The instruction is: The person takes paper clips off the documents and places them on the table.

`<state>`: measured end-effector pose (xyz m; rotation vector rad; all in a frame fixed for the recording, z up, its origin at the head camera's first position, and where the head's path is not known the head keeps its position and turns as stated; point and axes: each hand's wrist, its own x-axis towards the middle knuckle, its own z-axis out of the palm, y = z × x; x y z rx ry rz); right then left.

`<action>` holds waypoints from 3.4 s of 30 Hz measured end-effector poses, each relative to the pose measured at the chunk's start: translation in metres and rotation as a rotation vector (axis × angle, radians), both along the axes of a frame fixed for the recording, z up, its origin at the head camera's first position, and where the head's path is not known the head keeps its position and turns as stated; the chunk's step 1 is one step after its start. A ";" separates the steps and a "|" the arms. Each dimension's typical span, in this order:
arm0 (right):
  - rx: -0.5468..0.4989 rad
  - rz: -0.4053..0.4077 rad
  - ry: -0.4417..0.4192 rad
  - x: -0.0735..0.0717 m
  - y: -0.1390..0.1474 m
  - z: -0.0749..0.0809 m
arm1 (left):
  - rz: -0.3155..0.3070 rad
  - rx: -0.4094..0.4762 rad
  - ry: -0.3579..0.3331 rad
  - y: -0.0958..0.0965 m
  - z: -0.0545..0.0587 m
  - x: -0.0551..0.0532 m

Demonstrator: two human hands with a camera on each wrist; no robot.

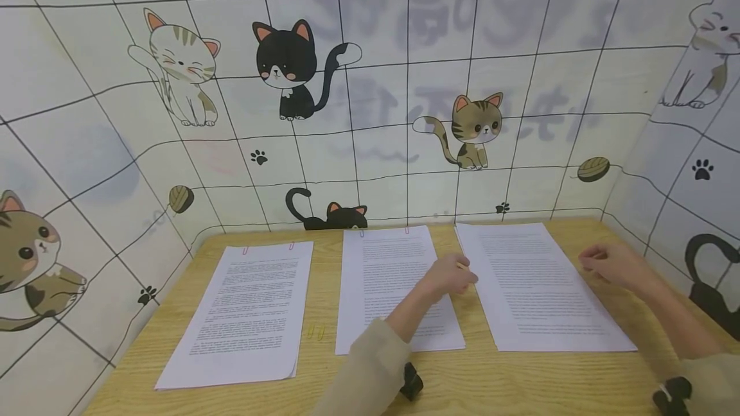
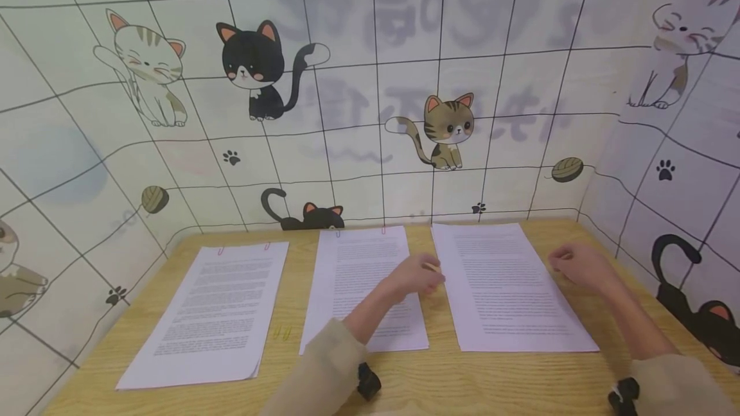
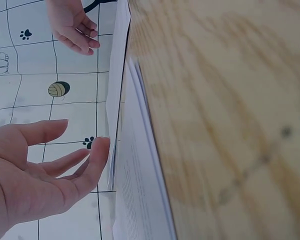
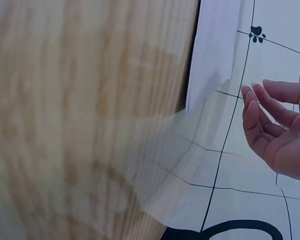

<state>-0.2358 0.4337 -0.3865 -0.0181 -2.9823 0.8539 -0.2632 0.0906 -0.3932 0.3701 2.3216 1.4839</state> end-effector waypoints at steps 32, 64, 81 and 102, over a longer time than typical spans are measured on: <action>-0.184 0.117 0.071 -0.007 -0.097 0.019 | -0.004 0.045 0.118 -0.057 0.003 -0.006; -0.319 0.240 -0.045 -0.019 -0.181 -0.002 | 0.082 -0.138 0.096 -0.156 0.001 -0.026; -0.360 0.277 -0.173 -0.030 -0.201 -0.006 | 0.203 -0.240 0.070 -0.201 0.000 -0.027; -0.518 0.225 -0.304 -0.037 -0.218 -0.005 | 0.275 -0.207 -0.028 -0.210 0.003 -0.030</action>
